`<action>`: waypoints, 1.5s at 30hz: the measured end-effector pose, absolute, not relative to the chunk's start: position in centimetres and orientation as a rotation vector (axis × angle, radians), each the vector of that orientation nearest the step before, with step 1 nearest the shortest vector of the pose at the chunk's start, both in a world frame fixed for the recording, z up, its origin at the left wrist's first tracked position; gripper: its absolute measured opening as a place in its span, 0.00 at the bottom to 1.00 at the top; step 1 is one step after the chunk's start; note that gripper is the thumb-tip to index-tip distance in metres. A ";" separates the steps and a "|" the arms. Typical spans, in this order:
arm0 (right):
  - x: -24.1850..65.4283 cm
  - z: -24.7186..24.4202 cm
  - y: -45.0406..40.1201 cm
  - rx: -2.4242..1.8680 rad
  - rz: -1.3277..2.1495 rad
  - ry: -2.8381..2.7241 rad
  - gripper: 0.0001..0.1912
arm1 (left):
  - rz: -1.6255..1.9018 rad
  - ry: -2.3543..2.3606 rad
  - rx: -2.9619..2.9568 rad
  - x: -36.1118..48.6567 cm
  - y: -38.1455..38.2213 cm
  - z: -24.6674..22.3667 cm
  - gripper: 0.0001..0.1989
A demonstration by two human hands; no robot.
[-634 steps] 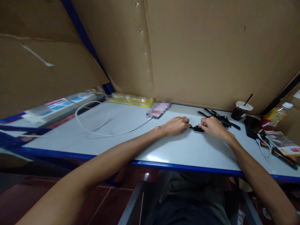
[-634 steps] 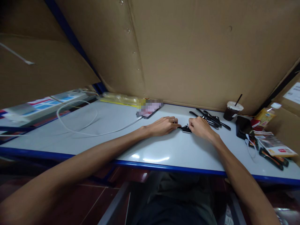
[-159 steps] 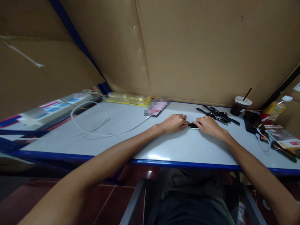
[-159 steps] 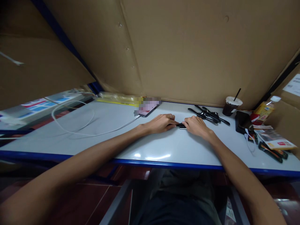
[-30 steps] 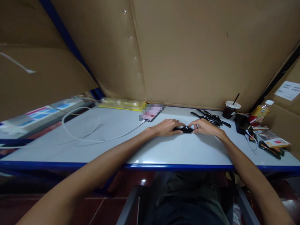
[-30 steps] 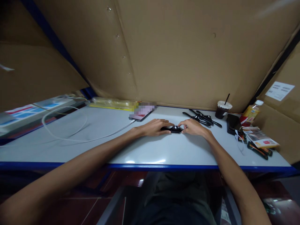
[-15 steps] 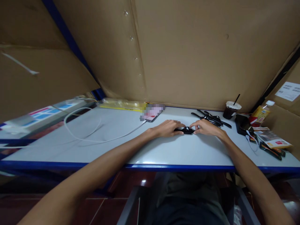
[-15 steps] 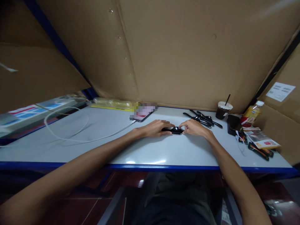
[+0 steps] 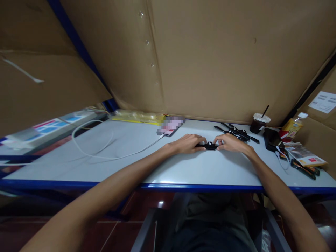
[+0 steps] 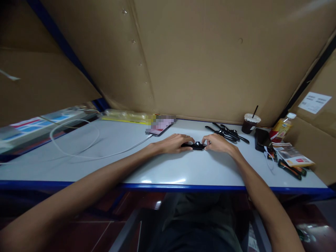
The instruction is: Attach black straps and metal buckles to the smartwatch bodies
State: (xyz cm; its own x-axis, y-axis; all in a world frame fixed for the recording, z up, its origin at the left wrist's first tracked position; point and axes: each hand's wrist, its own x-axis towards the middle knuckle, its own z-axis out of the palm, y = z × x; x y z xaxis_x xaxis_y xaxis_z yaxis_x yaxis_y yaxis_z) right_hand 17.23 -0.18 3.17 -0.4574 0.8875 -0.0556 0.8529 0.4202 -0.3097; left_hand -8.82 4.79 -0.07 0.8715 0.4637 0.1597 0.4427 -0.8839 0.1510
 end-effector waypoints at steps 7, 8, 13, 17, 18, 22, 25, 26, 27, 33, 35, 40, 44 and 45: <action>16.7 3.1 -0.9 -1.581 0.255 -2.608 0.11 | 0.203 0.696 3.027 -8.5 4.1 0.5 0.16; 16.6 3.1 -1.1 -1.579 0.213 -2.623 0.12 | 0.204 0.702 3.023 -8.5 4.0 0.6 0.15; 16.2 3.2 -1.6 -1.559 0.082 -2.691 0.12 | 0.213 0.701 3.007 -8.6 4.0 0.7 0.15; 15.9 3.6 -1.9 -1.569 0.073 -2.708 0.12 | 0.192 0.700 3.011 -8.6 3.8 1.0 0.14; 15.9 3.6 -2.0 -1.572 0.069 -2.710 0.13 | 0.184 0.699 3.011 -8.6 3.7 1.1 0.14; 15.9 3.8 -2.1 -1.565 0.059 -2.712 0.13 | 0.173 0.709 2.998 -8.5 3.6 1.2 0.13; 16.0 3.7 -2.0 -1.566 0.057 -2.711 0.12 | 0.185 0.703 3.002 -8.5 3.7 1.0 0.14; 16.0 3.6 -2.0 -1.569 0.056 -2.711 0.12 | 0.186 0.698 3.007 -8.6 3.8 0.9 0.14; 16.0 3.6 -1.9 -1.574 0.055 -2.712 0.12 | 0.186 0.694 3.011 -8.6 3.9 0.8 0.14; 16.0 3.5 -2.0 -1.590 0.039 -2.696 0.13 | 0.187 0.693 3.026 -8.6 4.0 0.7 0.14; 15.9 3.6 -2.0 -1.599 0.035 -2.701 0.13 | 0.190 0.692 3.027 -8.6 3.9 0.8 0.14; 15.6 4.0 -2.2 -1.633 0.006 -2.724 0.14 | 0.199 0.678 3.033 -8.6 3.9 0.8 0.14; 15.5 3.9 -2.2 -1.661 0.008 -2.704 0.16 | 0.209 0.675 3.034 -8.6 3.9 0.7 0.14; 15.5 3.9 -2.2 -1.664 0.016 -2.694 0.16 | 0.207 0.675 3.032 -8.6 3.9 0.7 0.13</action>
State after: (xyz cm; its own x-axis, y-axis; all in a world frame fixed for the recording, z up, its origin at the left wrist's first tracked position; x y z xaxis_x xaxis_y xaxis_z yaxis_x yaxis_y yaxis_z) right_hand 15.47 -2.22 3.85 -0.4476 0.8939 -0.0263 0.8941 0.4478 0.0040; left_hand -8.64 3.94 0.74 0.8972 0.4241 0.1235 0.4203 -0.9056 0.0563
